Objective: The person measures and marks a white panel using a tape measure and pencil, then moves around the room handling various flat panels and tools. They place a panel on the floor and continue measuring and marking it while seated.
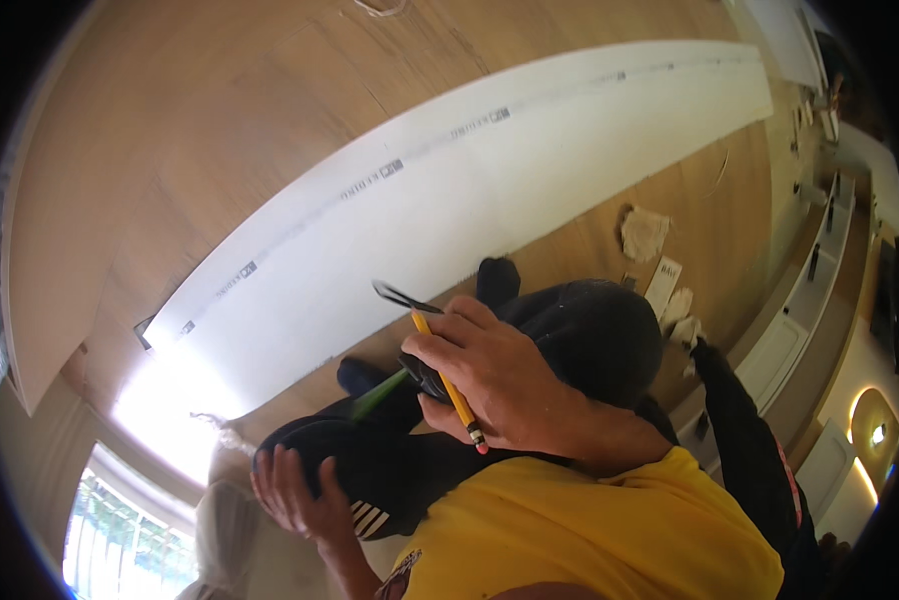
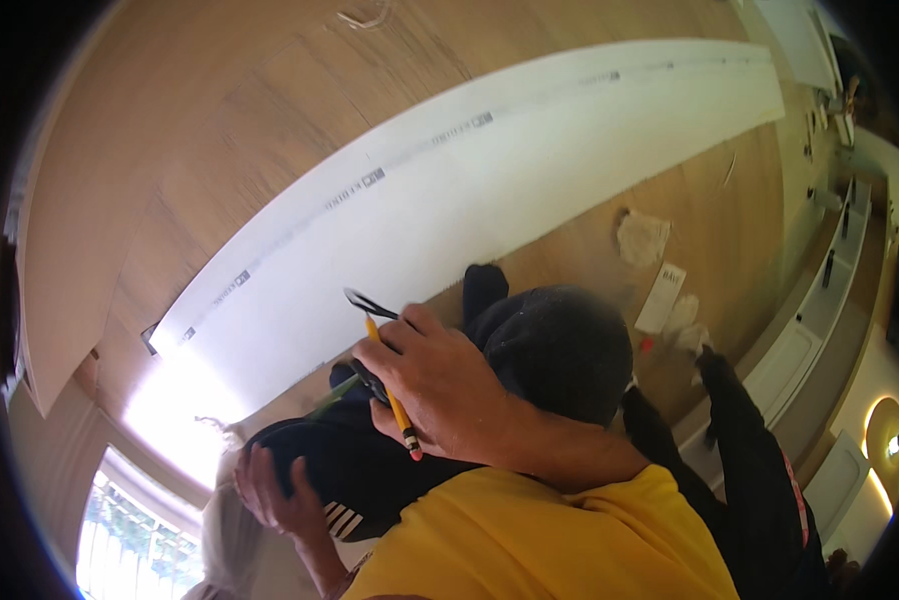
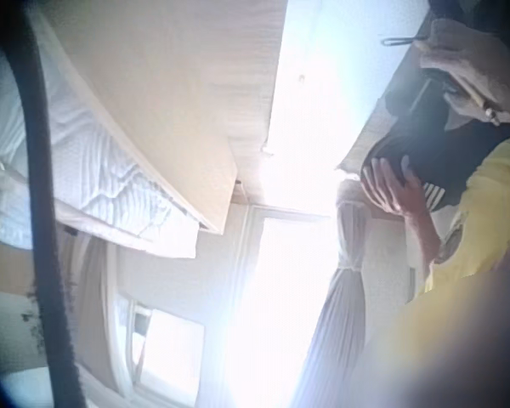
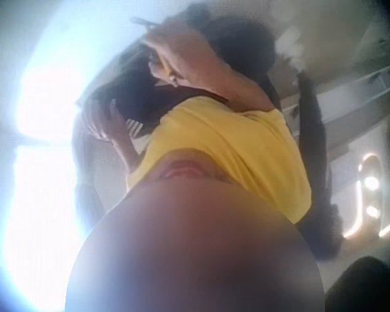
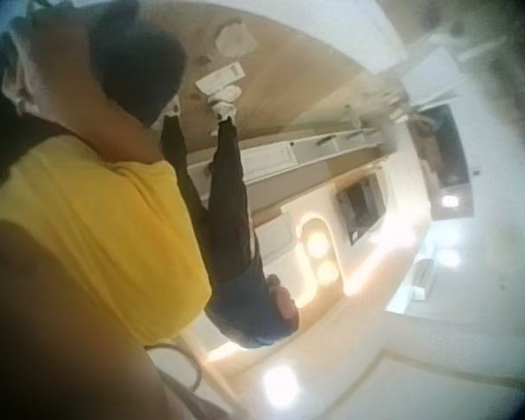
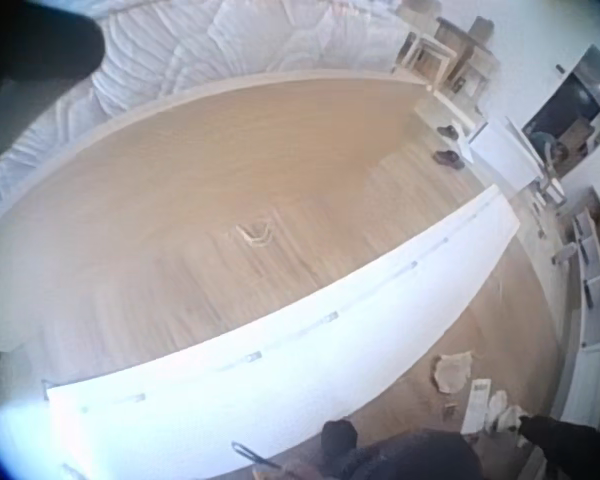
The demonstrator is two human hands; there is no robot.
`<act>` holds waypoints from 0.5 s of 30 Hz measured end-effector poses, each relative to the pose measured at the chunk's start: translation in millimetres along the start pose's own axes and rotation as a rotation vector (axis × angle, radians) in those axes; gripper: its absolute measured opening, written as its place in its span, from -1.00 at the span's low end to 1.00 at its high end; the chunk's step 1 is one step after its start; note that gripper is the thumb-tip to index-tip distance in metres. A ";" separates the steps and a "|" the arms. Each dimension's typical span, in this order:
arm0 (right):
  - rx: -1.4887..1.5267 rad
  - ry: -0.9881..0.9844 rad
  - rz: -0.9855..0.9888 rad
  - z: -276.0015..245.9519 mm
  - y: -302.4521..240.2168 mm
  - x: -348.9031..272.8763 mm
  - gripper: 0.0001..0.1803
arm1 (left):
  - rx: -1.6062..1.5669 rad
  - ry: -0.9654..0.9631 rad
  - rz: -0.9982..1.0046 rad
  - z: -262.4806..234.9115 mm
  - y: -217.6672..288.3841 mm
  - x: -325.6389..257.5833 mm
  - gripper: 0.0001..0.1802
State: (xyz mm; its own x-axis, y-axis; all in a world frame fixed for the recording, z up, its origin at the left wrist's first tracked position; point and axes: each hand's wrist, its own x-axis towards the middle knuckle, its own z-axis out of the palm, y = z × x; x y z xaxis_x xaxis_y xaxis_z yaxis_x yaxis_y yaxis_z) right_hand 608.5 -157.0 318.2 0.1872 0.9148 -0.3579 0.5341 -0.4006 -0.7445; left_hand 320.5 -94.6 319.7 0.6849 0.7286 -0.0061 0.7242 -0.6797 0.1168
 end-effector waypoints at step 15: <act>0.709 0.216 0.308 2.9 -4.9 -78.7 -0.49 | -0.246 -0.695 -0.167 -55.9 0.6 3.8 -0.88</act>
State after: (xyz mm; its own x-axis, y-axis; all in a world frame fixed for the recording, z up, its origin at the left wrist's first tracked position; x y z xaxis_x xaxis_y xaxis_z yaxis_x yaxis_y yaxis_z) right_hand 588.8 -227.2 348.4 0.4348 0.7186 -0.5428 -0.2048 -0.5080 -0.8366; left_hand 319.0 -87.5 375.2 0.5198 0.5441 -0.6586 0.8397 -0.4671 0.2768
